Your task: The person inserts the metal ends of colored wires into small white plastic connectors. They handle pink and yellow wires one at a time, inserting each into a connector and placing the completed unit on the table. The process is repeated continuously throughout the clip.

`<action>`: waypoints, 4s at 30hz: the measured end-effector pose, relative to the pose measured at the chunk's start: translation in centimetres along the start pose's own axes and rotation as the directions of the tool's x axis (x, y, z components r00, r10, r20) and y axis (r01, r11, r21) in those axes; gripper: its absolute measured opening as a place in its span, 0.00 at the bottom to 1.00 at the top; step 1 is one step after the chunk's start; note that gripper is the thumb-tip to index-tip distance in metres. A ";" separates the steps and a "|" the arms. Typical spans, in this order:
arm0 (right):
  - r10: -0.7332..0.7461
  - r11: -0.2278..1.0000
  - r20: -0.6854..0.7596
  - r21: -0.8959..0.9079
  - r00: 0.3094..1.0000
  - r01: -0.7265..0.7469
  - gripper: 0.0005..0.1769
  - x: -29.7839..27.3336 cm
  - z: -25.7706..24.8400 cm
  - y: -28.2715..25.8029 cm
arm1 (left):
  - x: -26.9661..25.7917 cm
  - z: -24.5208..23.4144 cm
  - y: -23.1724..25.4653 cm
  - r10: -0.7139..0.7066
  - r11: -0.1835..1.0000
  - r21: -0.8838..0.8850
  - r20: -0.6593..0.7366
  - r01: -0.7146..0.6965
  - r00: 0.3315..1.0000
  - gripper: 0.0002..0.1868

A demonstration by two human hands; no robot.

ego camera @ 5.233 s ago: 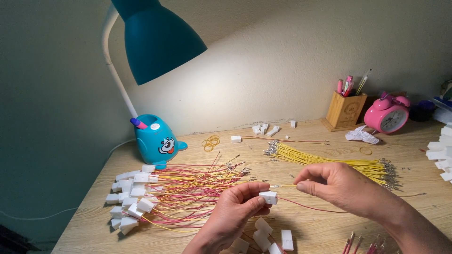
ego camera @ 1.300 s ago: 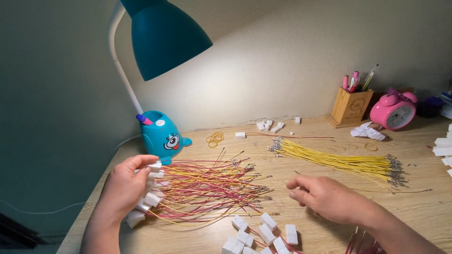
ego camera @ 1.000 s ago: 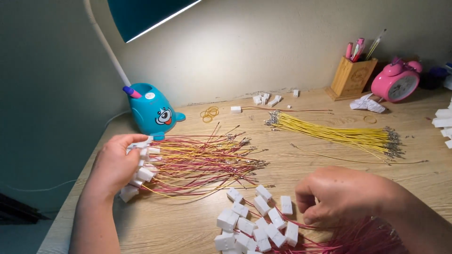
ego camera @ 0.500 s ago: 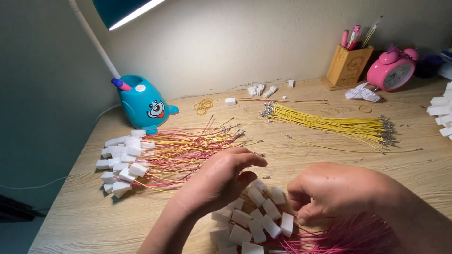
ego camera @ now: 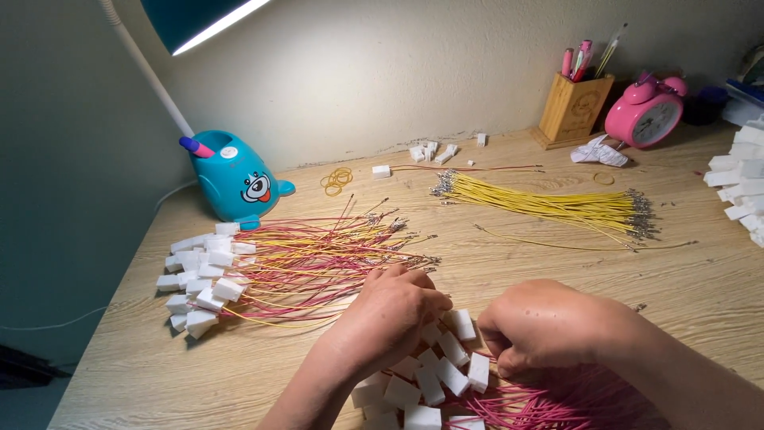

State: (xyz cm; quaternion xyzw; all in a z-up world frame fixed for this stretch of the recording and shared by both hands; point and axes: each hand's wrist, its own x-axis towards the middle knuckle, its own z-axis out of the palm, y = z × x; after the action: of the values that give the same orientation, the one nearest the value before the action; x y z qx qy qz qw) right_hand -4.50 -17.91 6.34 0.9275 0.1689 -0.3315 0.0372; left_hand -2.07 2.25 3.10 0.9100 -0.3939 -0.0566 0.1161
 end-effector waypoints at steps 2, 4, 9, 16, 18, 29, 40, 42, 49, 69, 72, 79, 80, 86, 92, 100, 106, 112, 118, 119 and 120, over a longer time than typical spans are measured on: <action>-0.012 1.000 -0.013 0.007 1.000 0.012 0.05 0.2 0.1 0.3 | 0.1 0.3 -0.2 -0.013 1.000 -0.014 -0.003 0.013 1.000 0.08; -0.021 1.000 -0.027 0.015 0.999 0.021 0.02 0.1 0.0 0.5 | 0.2 0.6 -0.5 -0.022 0.999 -0.029 -0.006 0.022 1.000 0.10; -0.030 0.999 -0.069 0.040 0.997 0.033 0.01 -0.6 -0.6 1.4 | -0.1 -0.8 0.0 0.021 0.989 -0.147 -0.096 -0.035 0.995 0.22; 0.056 0.974 -0.185 0.225 0.981 -0.013 0.04 -4.3 -3.3 3.7 | -0.4 -2.5 0.3 -0.024 0.880 -0.467 -0.234 -0.091 0.972 0.09; 0.155 0.911 -0.208 0.408 0.966 -0.058 0.04 -5.0 -3.6 4.7 | 0.0 -2.0 0.3 -0.182 0.580 -0.813 -0.071 0.049 0.981 0.10; 0.185 0.740 -0.111 0.669 0.976 -0.064 0.03 -3.2 -3.1 7.8 | 1.5 -0.6 -1.2 -0.418 -0.100 -0.980 -0.117 -0.174 0.901 0.16; 0.199 0.500 -0.147 0.866 0.969 0.029 0.07 -1.3 -1.6 12.8 | 0.8 -2.3 -2.0 -0.497 -0.159 -0.945 -0.173 -0.284 0.851 0.21; 0.274 0.496 -0.301 0.858 0.913 0.133 0.09 -1.5 -1.6 13.9 | 0.9 -2.6 -1.4 -0.521 -0.225 -0.944 -0.094 -0.242 0.848 0.23; 0.334 0.627 -0.428 0.766 0.840 0.142 0.11 -2.4 -2.3 12.6 | 1.0 -2.1 -0.6 -0.454 -0.391 -0.904 0.025 -0.174 0.891 0.23; 0.431 0.862 -0.459 0.464 0.776 -0.205 0.14 5.4 -3.7 7.8 | 3.0 3.2 -0.5 -0.424 0.389 -0.921 -0.170 0.010 0.889 0.09; 0.425 0.881 -0.465 0.410 0.777 -0.236 0.11 7.2 -3.3 7.9 | 3.9 5.0 -1.3 -0.419 0.206 -0.968 -0.218 -0.142 0.881 0.07; 0.374 0.909 -0.412 0.341 0.831 -0.240 0.12 6.6 -3.3 7.1 | 3.5 3.4 -0.6 -0.438 -0.003 -0.996 -0.076 -0.085 0.896 0.11; 0.349 0.906 -0.405 0.378 0.845 -0.193 0.12 6.1 -3.3 7.0 | 3.4 3.3 -0.5 -0.446 0.030 -0.997 -0.082 -0.077 0.891 0.09; 0.198 0.923 -0.476 0.384 0.857 0.000 0.12 2.6 -3.9 4.7 | 3.5 3.0 0.1 -0.495 0.145 -0.989 -0.097 -0.028 0.864 0.06; 0.017 0.990 -0.591 0.123 0.806 0.070 0.13 0.7 -2.8 3.0 | 2.7 1.9 0.3 -0.466 0.092 -0.993 -0.103 -0.067 0.879 0.05; -0.071 0.989 -0.689 0.048 0.721 0.144 0.11 0.6 -2.4 3.5 | 2.9 2.1 0.1 -0.373 0.072 -0.987 -0.158 -0.142 0.914 0.06; 0.002 0.952 -0.733 0.210 0.681 0.223 0.05 -0.9 -3.6 2.4 | 2.7 1.5 0.4 -0.376 0.098 -0.991 -0.122 -0.092 0.918 0.11; 0.156 0.950 -0.673 0.302 0.723 0.077 0.07 -1.6 -4.1 2.1 | 3.3 2.8 -0.5 -0.353 -0.182 -0.967 -0.103 -0.176 0.930 0.08; 0.154 0.951 -0.656 0.301 0.739 0.069 0.07 -1.4 -3.9 2.0 | 3.1 2.5 -0.4 -0.342 -0.195 -0.965 -0.102 -0.177 0.934 0.08; 0.109 0.958 -0.683 0.265 0.722 0.107 0.07 -1.2 -3.7 2.2 | 3.0 2.4 -0.3 -0.339 -0.165 -0.970 -0.114 -0.179 0.934 0.08; 0.063 0.963 -0.708 0.228 0.703 0.144 0.07 -1.0 -3.5 2.4 | 2.9 2.2 -0.1 -0.337 -0.136 -0.974 -0.126 -0.181 0.933 0.08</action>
State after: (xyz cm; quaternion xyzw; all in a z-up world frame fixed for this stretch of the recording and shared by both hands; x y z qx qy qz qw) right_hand -2.28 -19.78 9.58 0.9755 0.1446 0.0306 -0.1631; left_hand -0.40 -0.17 0.89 0.5240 -0.1314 -0.1820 0.8216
